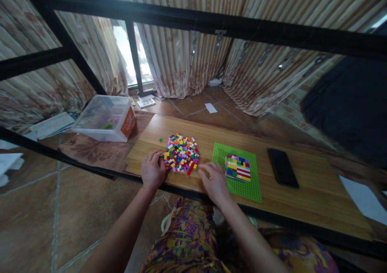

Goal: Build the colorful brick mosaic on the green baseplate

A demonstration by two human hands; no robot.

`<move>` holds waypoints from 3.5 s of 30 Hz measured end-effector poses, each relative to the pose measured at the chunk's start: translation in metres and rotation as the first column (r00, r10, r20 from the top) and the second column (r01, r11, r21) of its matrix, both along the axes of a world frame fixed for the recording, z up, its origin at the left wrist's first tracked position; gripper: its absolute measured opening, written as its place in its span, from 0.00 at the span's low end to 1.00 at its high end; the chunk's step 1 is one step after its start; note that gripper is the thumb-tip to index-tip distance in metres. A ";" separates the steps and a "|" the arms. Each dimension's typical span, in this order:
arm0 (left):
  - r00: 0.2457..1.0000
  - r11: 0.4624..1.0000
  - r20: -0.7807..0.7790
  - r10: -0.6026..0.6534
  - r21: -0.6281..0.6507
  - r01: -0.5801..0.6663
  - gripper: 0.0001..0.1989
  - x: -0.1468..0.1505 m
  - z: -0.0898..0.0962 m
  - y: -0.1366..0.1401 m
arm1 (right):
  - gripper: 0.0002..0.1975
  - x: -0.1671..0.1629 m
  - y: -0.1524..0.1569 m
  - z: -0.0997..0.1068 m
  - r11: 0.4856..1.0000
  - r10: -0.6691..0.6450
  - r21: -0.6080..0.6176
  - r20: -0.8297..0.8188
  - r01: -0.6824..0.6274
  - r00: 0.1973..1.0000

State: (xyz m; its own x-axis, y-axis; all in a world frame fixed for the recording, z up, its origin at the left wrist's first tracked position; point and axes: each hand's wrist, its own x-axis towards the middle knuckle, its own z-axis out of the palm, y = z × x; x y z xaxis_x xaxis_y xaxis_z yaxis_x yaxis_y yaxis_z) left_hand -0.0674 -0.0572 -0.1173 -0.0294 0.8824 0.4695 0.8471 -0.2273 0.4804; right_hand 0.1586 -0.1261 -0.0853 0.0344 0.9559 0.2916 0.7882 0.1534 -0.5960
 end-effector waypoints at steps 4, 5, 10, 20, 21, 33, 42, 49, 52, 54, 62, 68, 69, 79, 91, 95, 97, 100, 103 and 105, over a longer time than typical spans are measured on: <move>1.000 1.000 -0.004 -0.003 -0.001 0.003 0.13 0.000 0.000 0.000 | 0.09 -0.012 0.008 -0.008 0.997 0.000 -0.082 0.101 0.008 0.995; 1.000 1.000 -0.003 -0.003 -0.002 0.003 0.13 0.000 0.000 0.000 | 0.09 -0.013 0.011 -0.008 0.995 -0.002 -0.095 0.127 0.014 0.992; 1.000 1.000 0.003 -0.004 -0.006 0.004 0.13 0.000 0.000 0.000 | 0.08 -0.015 0.020 -0.010 0.992 0.007 -0.127 0.186 0.018 0.982; 1.000 1.000 -0.019 0.003 0.003 -0.003 0.13 -0.002 -0.003 0.002 | 0.11 -0.003 0.004 0.002 0.986 -0.118 -0.131 -0.112 0.103 0.987; 1.000 1.000 -0.023 0.004 0.002 -0.004 0.13 -0.002 -0.003 0.002 | 0.11 0.000 0.001 0.004 0.985 -0.137 -0.132 -0.191 0.113 0.972; 1.000 1.000 -0.011 0.004 0.004 -0.004 0.13 -0.001 -0.001 0.003 | 0.18 0.064 -0.020 0.017 0.923 -0.379 -0.157 -0.526 0.351 0.761; 1.000 1.000 -0.008 -0.008 0.019 0.008 0.13 -0.001 -0.001 0.002 | 0.14 0.098 -0.009 0.018 0.924 -0.373 -0.024 -0.285 0.382 0.883; 0.999 1.000 -0.036 0.008 0.020 -0.007 0.13 -0.001 -0.001 0.003 | 0.12 0.102 0.010 0.012 0.933 -0.346 0.033 -0.190 0.358 0.919; 0.999 1.000 -0.041 0.009 0.018 -0.008 0.12 -0.001 -0.001 0.003 | 0.11 0.106 0.015 0.010 0.936 -0.345 0.009 -0.183 0.353 0.921; 0.999 1.000 -0.034 0.009 0.018 -0.008 0.12 -0.001 -0.001 0.003 | 0.10 0.108 0.017 0.009 0.938 -0.340 -0.001 -0.184 0.346 0.922; 1.000 1.000 -0.020 -0.001 0.016 0.002 0.13 -0.001 -0.001 0.002 | 0.08 0.113 0.024 0.010 0.936 -0.347 -0.007 -0.201 0.353 0.916; 0.999 1.000 -0.036 0.006 0.021 -0.005 0.13 -0.002 -0.002 0.003 | 0.09 0.112 0.028 0.015 0.928 -0.372 -0.085 -0.212 0.362 0.904; 0.999 1.000 -0.036 0.005 0.022 -0.004 0.13 -0.002 -0.002 0.003 | 0.10 0.112 0.029 0.016 0.921 -0.388 -0.118 -0.213 0.370 0.897; 1.000 1.000 -0.017 -0.008 0.006 0.008 0.13 -0.002 -0.002 0.003 | 0.10 0.115 0.035 0.012 0.902 -0.414 -0.222 -0.209 0.370 0.886; 0.998 0.999 -0.069 -0.010 0.041 0.013 0.13 -0.004 -0.002 0.005 | 0.09 0.116 0.040 0.006 0.905 -0.414 -0.194 -0.188 0.379 0.891; 0.998 0.998 -0.067 -0.018 0.053 0.022 0.13 -0.004 -0.003 0.005 | 0.09 0.113 0.040 0.008 0.912 -0.403 -0.159 -0.180 0.378 0.897; 0.998 0.998 -0.061 -0.024 0.062 0.028 0.12 -0.005 -0.003 0.005 | 0.08 0.113 0.039 0.010 0.922 -0.383 -0.131 -0.181 0.363 0.906; 0.998 0.998 -0.056 -0.021 0.061 0.024 0.12 -0.004 -0.002 0.005 | 0.09 0.114 0.033 0.014 0.929 -0.369 -0.079 -0.182 0.361 0.911; 0.998 0.999 -0.054 -0.011 0.049 0.013 0.12 -0.004 -0.001 0.003 | 0.11 0.107 0.020 0.019 0.907 -0.414 0.009 -0.168 0.421 0.895; 0.999 0.999 -0.051 -0.011 0.038 0.013 0.12 -0.003 0.000 0.002 | 0.11 0.095 0.010 0.022 0.903 -0.401 0.109 -0.134 0.416 0.906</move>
